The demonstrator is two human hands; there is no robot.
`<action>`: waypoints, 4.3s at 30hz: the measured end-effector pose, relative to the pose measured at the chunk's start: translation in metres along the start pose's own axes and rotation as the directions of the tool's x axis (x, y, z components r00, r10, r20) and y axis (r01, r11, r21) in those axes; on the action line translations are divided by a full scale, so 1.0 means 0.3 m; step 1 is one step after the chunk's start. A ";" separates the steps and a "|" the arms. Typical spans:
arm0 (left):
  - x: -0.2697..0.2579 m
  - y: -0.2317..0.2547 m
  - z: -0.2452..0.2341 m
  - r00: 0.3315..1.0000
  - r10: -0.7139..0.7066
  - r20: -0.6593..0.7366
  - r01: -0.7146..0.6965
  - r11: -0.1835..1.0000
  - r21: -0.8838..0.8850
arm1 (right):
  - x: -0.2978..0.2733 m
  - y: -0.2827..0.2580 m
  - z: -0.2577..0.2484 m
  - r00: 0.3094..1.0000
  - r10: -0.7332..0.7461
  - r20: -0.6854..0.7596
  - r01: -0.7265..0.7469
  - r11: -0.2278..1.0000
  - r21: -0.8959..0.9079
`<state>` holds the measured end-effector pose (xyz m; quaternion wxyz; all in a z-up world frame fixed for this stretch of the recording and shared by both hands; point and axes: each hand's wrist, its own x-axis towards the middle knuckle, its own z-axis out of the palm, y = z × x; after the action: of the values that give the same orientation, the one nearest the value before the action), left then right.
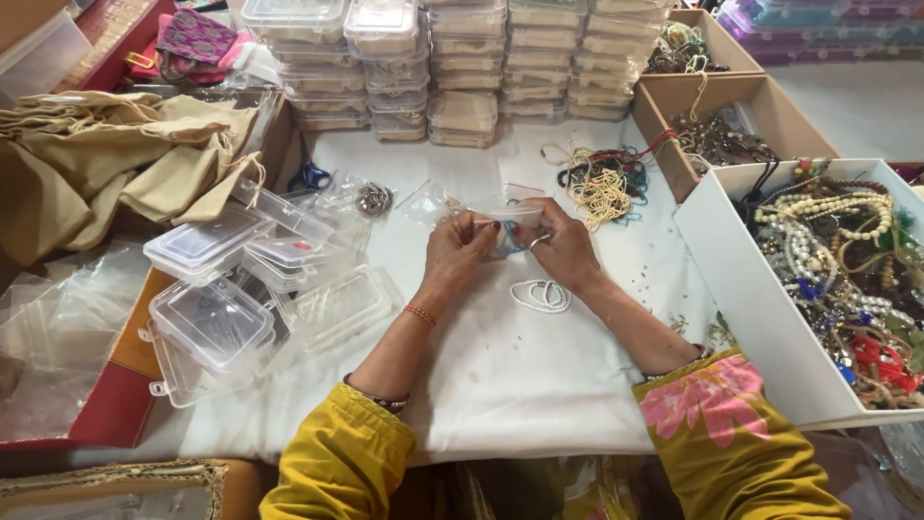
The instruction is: The person packs jewelry items into small beige cloth pouches and places them into clear plastic containers. The person also handles small plastic bags containing jewelry components and places them into containers. The workspace is cluttered with boxes, containers, and jewelry supplies.
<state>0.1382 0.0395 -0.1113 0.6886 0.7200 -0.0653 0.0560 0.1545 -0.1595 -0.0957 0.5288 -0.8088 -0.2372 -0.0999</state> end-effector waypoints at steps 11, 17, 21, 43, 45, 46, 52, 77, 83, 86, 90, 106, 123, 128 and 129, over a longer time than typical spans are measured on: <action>0.011 0.002 -0.027 0.962 0.045 -0.269 -0.069 0.994 -0.081 | 0.023 0.047 -0.033 0.980 0.089 -0.178 -0.112 0.986 -0.124; 0.005 0.031 -0.027 0.969 0.044 -0.243 -0.125 0.936 -0.329 | 0.012 -0.050 -0.058 0.915 -0.134 -0.380 -0.085 0.857 -0.508; 0.006 0.018 -0.005 0.987 0.114 -0.115 -0.148 0.922 -0.357 | 0.000 -0.025 -0.039 0.897 -0.270 -0.352 0.043 0.843 -0.536; 0.002 -0.049 0.022 0.978 0.087 0.192 -0.037 0.967 -0.251 | -0.001 0.070 0.003 0.998 0.004 0.056 -0.017 0.972 0.235; 0.000 -0.052 0.021 0.974 0.109 0.199 -0.051 0.960 -0.275 | -0.002 0.064 0.009 0.999 0.003 0.050 -0.013 0.980 0.198; -0.002 -0.044 0.021 0.984 0.079 0.160 -0.049 0.981 -0.186 | -0.002 0.055 0.007 0.999 0.012 0.044 -0.019 0.986 0.167; 0.011 -0.063 0.015 0.986 0.063 0.156 -0.023 0.969 -0.247 | -0.001 0.063 0.001 0.998 0.036 0.046 -0.045 0.974 0.222; -0.071 0.159 -0.023 0.946 0.325 -0.013 -0.215 0.653 0.727 | 0.006 0.090 0.017 0.982 0.131 0.138 -0.158 0.965 0.210; -0.026 0.160 -0.167 0.718 0.630 -0.295 0.205 0.214 0.955 | 0.008 0.018 -0.004 0.963 0.255 0.093 -0.263 0.960 0.098; -0.037 0.187 -0.229 0.716 0.582 -0.386 0.320 0.217 0.922 | 0.008 0.025 0.000 0.969 0.231 0.092 -0.238 0.969 0.072; -0.033 0.167 -0.250 0.699 0.614 -0.368 0.274 0.245 0.930 | 0.007 0.046 -0.003 0.981 0.179 0.076 -0.185 0.979 0.082; -0.055 0.100 -0.080 0.908 0.360 0.215 -0.320 0.263 0.910 | 0.027 0.094 -0.023 0.968 0.249 0.032 -0.251 0.951 0.180; 0.064 0.313 -0.827 0.752 0.494 -0.436 0.467 0.067 0.882 | 0.024 0.069 -0.029 0.974 0.205 0.100 -0.204 0.979 -0.020; -0.014 0.325 -0.956 0.732 0.118 -0.671 0.661 0.118 0.741 | 0.021 0.047 -0.027 0.978 0.197 0.072 -0.189 0.976 -0.103; -0.008 0.315 -0.969 0.733 0.120 -0.669 0.659 0.117 0.743 | 0.021 0.047 -0.028 0.978 0.197 0.069 -0.190 0.977 -0.101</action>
<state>0.1222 0.3258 -0.0056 0.0434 0.9231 0.3448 0.1644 0.1676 -0.1699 -0.1008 0.4877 -0.8553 -0.1730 -0.0268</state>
